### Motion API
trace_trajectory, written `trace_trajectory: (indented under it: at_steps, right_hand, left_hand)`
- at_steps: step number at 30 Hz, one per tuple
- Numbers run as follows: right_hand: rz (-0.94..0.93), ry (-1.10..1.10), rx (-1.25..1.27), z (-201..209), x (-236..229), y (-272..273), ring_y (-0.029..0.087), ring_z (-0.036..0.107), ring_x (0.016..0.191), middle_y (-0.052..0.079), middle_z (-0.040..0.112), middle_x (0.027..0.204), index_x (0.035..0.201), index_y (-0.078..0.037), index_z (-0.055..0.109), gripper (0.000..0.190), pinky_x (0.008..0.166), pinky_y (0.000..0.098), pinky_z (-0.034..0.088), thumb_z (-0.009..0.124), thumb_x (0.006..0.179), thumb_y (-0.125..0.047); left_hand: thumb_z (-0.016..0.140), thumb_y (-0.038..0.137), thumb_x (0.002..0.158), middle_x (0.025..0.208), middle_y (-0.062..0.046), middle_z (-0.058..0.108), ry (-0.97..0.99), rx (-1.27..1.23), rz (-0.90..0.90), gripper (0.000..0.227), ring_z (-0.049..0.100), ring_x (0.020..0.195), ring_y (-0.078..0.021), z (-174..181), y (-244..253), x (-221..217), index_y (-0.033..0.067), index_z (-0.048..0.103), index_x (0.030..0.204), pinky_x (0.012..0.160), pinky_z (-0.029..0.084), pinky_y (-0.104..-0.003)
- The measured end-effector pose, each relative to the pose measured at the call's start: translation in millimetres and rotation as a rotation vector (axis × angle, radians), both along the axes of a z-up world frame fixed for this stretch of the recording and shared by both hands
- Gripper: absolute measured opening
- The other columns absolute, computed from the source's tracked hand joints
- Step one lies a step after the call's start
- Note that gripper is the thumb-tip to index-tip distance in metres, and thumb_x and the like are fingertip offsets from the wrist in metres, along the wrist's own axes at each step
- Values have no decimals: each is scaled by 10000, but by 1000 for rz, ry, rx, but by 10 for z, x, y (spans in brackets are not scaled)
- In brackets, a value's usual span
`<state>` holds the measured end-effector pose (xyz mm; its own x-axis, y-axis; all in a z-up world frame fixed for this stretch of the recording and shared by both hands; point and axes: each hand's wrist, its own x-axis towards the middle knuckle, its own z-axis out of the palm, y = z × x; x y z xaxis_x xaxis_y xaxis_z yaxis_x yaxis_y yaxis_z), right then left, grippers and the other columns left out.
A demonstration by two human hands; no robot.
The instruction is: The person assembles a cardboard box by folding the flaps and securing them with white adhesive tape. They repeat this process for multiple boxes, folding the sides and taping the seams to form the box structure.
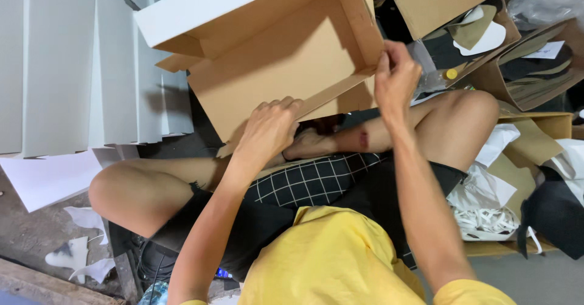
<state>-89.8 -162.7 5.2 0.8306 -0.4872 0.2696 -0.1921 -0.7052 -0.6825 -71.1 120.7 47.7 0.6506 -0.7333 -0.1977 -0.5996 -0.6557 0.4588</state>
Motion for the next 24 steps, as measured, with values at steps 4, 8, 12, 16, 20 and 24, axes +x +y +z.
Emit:
trace_trajectory:
  at_steps: [4,8,12,16,20,24]
  right_hand:
    - [237,-121,-6,-13,351,-462,244,744,938,150,796,1051,1171,39,748,261,751,387,574,553,1001,7]
    - [207,-146,-91,99,392,-523,410,548,1335,239,602,1417,1352,49,596,286,1116,511,415,572,1074,-14]
    - [552,-363,-96,207,-95,230,456,605,1255,221,634,1283,1286,7,649,318,1095,584,440,510,1004,-42]
    - [896,-140,-311,39,-623,1034,315,558,1378,14,646,1426,1310,-209,696,493,1167,743,285,752,824,-159]
    - [980,-112,-348,124,-639,1095,267,515,1430,-2,652,1393,1313,-199,678,498,1191,750,177,699,827,-92]
    - [986,-113,-537,11,-759,1113,175,590,1268,-62,680,1202,1188,-226,700,469,1216,740,228,793,732,-168]
  left_hand:
    - [603,116,983,1163,-136,753,194,-159,114,233,700,980,-430,129,150,-208,57,677,1196,808,509,-514]
    - [644,-4,1022,1159,-166,702,-369,-615,481,187,681,1038,-297,143,594,-164,-16,653,1208,940,540,-413]
    - [854,-62,899,1368,-224,501,-395,-549,757,711,522,1311,-448,-7,1133,238,-38,439,1475,1121,419,-571]
    - [807,43,957,1350,-305,585,-45,-342,744,640,577,1290,-487,-232,1109,422,-102,456,1472,1067,459,-619]
    - [698,205,1005,832,-230,705,-185,-193,834,191,719,832,-487,-893,1023,379,16,699,1031,705,542,-540]
    - [610,99,1006,767,-217,697,-192,-420,960,82,729,742,-405,-861,528,129,36,641,963,672,550,-455]
